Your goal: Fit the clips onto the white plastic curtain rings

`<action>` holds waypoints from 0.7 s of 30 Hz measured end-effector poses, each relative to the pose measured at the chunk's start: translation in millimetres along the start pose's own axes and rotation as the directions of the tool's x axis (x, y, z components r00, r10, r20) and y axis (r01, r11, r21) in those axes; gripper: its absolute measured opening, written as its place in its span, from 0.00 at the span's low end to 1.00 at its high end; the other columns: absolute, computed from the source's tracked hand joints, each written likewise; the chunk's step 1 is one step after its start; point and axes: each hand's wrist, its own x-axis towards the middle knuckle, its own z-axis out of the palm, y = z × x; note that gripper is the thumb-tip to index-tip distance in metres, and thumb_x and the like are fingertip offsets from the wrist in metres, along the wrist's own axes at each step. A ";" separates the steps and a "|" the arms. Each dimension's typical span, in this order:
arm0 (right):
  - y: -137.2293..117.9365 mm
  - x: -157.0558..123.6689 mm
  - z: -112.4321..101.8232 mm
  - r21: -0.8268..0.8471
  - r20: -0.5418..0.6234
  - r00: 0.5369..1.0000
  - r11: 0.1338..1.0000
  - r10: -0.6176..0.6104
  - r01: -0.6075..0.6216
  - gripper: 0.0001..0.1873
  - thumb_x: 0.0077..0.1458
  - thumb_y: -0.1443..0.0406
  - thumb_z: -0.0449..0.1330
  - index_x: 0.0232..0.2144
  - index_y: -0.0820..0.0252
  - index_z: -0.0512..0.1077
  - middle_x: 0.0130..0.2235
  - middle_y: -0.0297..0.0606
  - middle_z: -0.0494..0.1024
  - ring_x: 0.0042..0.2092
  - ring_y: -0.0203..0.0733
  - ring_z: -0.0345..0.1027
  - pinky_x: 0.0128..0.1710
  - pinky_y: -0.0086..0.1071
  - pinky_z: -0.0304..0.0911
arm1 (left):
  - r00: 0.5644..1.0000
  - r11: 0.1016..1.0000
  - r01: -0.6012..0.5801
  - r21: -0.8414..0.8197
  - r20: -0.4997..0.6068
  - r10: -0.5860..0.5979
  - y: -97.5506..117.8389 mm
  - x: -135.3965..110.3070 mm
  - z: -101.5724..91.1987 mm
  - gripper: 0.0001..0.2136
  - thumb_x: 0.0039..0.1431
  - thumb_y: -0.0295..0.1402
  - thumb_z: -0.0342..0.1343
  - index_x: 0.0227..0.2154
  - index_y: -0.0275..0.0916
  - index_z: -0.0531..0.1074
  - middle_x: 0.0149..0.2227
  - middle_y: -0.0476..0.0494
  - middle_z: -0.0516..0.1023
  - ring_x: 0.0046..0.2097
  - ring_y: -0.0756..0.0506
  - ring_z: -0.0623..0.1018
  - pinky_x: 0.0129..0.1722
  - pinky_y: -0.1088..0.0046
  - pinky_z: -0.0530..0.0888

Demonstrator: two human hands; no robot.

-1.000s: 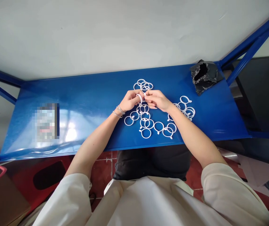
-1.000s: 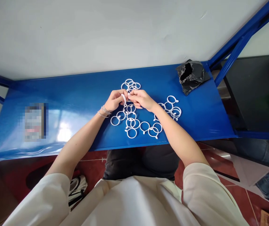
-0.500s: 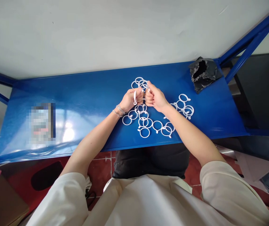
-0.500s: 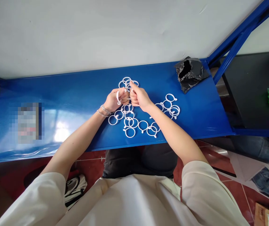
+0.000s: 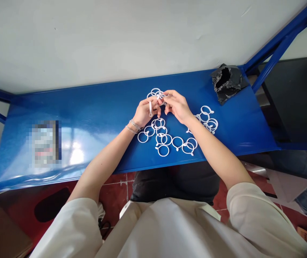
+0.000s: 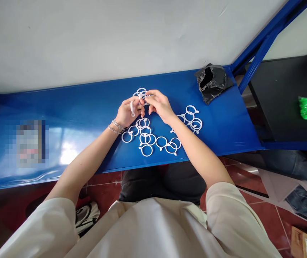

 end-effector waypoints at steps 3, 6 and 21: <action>0.8 -2.2 -1.5 -0.174 -0.037 0.987 0.974 -0.155 0.147 0.26 0.54 0.50 0.79 0.48 0.52 0.76 0.50 0.38 0.81 0.31 0.34 0.72 0.30 0.32 0.72 | 1.000 0.999 -0.026 0.025 0.010 0.026 0.4 -1.4 1.4 0.23 0.53 0.54 0.77 0.32 0.39 0.79 0.26 0.49 0.78 0.26 0.50 0.79 0.26 0.74 0.77; 1.8 -3.5 -2.0 -0.235 0.014 0.978 0.950 -0.210 0.208 0.30 0.52 0.50 0.80 0.51 0.52 0.77 0.54 0.41 0.81 0.34 0.37 0.76 0.35 0.34 0.76 | 0.998 0.996 -0.057 0.061 0.021 0.056 -1.1 -1.9 2.8 0.24 0.51 0.56 0.79 0.31 0.39 0.81 0.23 0.50 0.77 0.24 0.51 0.77 0.25 0.74 0.76; 5.7 0.0 1.2 -0.141 0.088 0.984 0.976 -0.152 0.163 0.38 0.40 0.49 0.86 0.48 0.54 0.77 0.47 0.39 0.83 0.41 0.45 0.81 0.45 0.40 0.81 | 0.989 0.994 -0.085 0.068 -0.116 0.092 -8.4 2.0 1.0 0.24 0.50 0.53 0.81 0.28 0.40 0.77 0.23 0.53 0.77 0.21 0.54 0.75 0.23 0.76 0.74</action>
